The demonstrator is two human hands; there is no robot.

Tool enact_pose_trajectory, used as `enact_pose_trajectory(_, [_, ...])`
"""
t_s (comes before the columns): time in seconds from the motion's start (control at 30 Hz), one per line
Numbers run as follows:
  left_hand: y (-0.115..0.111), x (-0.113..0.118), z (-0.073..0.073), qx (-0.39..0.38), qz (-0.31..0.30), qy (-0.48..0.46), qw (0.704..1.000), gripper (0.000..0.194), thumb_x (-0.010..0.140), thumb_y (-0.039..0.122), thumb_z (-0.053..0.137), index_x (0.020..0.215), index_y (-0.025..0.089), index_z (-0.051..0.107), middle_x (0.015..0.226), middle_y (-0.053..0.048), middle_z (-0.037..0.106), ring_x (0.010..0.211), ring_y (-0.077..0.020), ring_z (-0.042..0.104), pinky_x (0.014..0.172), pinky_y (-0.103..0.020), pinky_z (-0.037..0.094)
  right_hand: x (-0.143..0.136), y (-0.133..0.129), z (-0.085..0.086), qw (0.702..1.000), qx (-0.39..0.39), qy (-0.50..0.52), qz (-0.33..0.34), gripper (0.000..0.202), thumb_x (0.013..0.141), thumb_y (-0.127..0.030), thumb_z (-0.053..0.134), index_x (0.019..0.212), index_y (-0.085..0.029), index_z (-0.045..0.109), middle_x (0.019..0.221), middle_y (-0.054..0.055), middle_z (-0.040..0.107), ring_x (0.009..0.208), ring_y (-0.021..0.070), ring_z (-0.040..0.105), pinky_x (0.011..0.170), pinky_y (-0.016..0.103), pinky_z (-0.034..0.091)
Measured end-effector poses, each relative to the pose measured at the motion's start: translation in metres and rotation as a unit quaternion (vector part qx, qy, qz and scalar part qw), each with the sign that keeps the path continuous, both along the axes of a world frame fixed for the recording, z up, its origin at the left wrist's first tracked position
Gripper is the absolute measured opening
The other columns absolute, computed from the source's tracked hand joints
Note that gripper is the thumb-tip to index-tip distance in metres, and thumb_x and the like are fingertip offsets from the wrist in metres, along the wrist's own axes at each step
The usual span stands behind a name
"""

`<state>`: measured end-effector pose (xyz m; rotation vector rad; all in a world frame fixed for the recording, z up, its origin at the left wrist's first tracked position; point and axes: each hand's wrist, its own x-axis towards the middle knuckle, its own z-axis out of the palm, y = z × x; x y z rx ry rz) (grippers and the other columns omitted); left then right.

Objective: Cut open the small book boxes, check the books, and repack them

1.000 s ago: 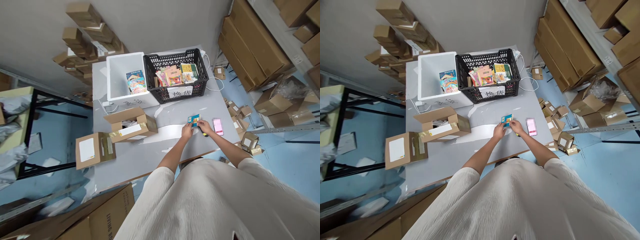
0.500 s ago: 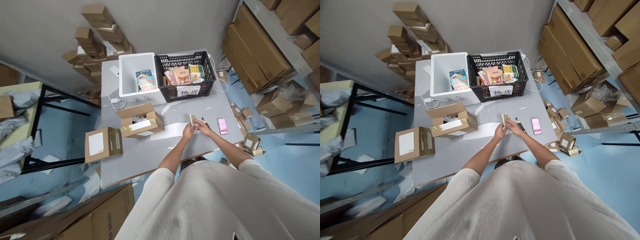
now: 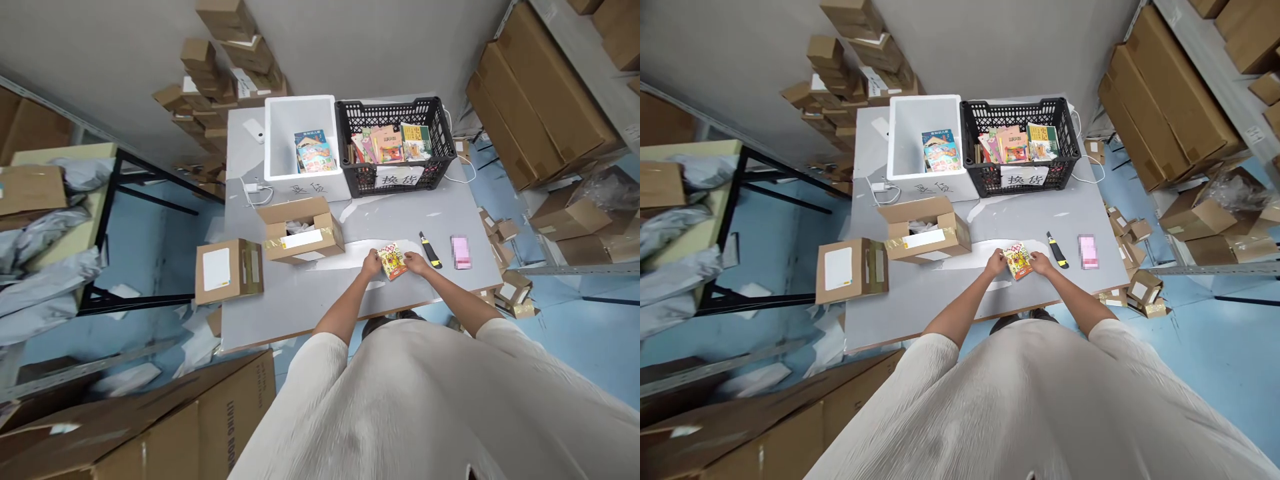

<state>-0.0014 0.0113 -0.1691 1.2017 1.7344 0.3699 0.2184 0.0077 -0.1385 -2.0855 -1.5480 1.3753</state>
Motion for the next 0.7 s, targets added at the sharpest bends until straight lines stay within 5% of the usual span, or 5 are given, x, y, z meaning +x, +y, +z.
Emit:
enact_pose_trajectory(0.17, [-0.023, -0.001, -0.003, 0.008, 0.041, -0.015, 0.999, 0.049, 0.094, 0.014, 0.062, 0.142, 0.022, 0.063, 0.133, -0.009, 0.077, 0.122, -0.0246, 0.073, 0.107, -0.038, 0.058, -0.006, -0.017, -0.011, 0.999, -0.031, 0.016, -0.025, 0.039, 0.083, -0.022, 0.060, 0.115, -0.018, 0.081, 0.121, 0.011, 0.082, 0.119, 0.0306, 0.075, 0.109, 0.044, 0.056])
enact_pose_trajectory(0.37, [-0.054, 0.007, -0.004, -0.018, -0.001, -0.042, 0.999, 0.049, 0.089, 0.016, 0.065, 0.138, 0.020, 0.067, 0.130, -0.009, 0.078, 0.118, -0.0272, 0.073, 0.109, -0.041, 0.056, -0.012, -0.024, -0.022, 0.993, -0.008, 0.070, -0.097, 0.043, 0.079, -0.024, 0.062, 0.117, -0.022, 0.082, 0.116, 0.007, 0.083, 0.118, 0.0296, 0.075, 0.108, 0.043, 0.057])
enact_pose_trajectory(0.7, [-0.069, 0.011, -0.021, -0.004, 0.040, -0.121, 0.992, 0.066, 0.075, 0.024, 0.083, 0.138, 0.017, 0.069, 0.151, -0.018, 0.067, 0.143, -0.0358, 0.060, 0.123, -0.044, 0.043, -0.022, -0.027, -0.031, 0.977, -0.073, 0.123, -0.158, 0.014, 0.073, -0.025, 0.075, 0.086, -0.020, 0.078, 0.091, 0.006, 0.083, 0.094, 0.0249, 0.077, 0.082, 0.031, 0.059])
